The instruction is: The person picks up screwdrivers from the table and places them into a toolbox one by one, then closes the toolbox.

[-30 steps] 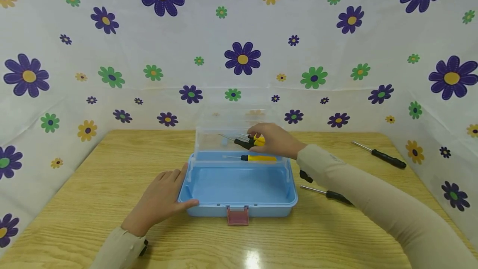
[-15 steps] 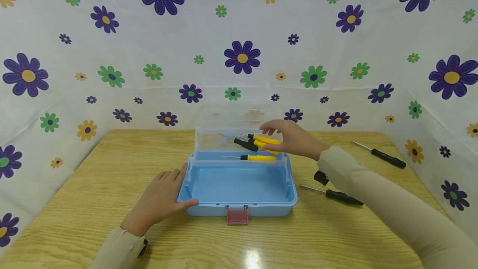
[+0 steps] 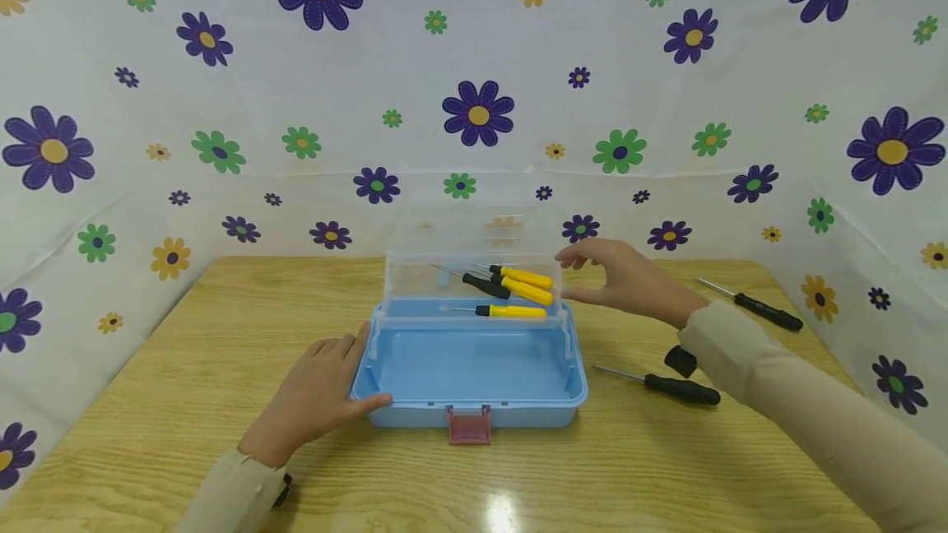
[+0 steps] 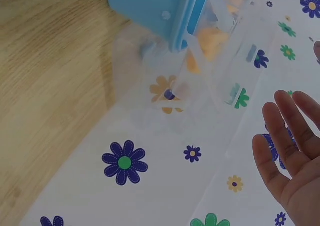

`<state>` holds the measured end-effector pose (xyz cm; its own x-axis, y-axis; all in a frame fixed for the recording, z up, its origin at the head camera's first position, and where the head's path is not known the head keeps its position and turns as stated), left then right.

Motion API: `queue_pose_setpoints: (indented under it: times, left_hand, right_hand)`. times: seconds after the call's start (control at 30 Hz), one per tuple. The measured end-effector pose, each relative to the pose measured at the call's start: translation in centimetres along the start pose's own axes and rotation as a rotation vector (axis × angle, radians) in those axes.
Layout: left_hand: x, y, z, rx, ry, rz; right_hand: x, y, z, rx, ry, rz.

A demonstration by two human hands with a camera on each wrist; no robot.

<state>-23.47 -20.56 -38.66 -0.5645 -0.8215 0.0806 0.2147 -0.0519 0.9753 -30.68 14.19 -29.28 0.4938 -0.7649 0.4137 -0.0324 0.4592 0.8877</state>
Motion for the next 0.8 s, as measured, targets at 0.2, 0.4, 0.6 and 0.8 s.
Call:
queue_pose_setpoints:
  times: [0.2, 0.4, 0.6, 0.8]
  left_hand:
    - [-0.1, 0.3, 0.1, 0.005, -0.004, -0.001]
    - [-0.1, 0.2, 0.1, 0.008, -0.006, -0.004]
    - [-0.1, 0.1, 0.1, 0.012, -0.004, -0.013]
    - [0.0, 0.0, 0.1, 0.019, -0.002, -0.016]
  right_hand:
    - [-0.8, 0.3, -1.4, -0.029, -0.002, 0.002]
    - [-1.7, 0.2, -2.7, -0.031, -0.047, 0.028]
    - [-3.0, -0.2, -3.9, -0.023, -0.094, 0.043]
    - [-4.2, -0.2, -5.2, -0.025, -0.123, 0.067]
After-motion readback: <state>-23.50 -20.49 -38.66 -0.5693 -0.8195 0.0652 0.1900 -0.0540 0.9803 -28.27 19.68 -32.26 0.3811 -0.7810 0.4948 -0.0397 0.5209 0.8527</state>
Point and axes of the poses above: each hand's wrist, its own z-axis towards the middle knuckle, its own y-axis out of the back of the hand, x = y × z, the point moved 5 cm from there along z, towards the middle knuckle, and after that the axes turned 9 degrees about -y, right-handed, at the moved point
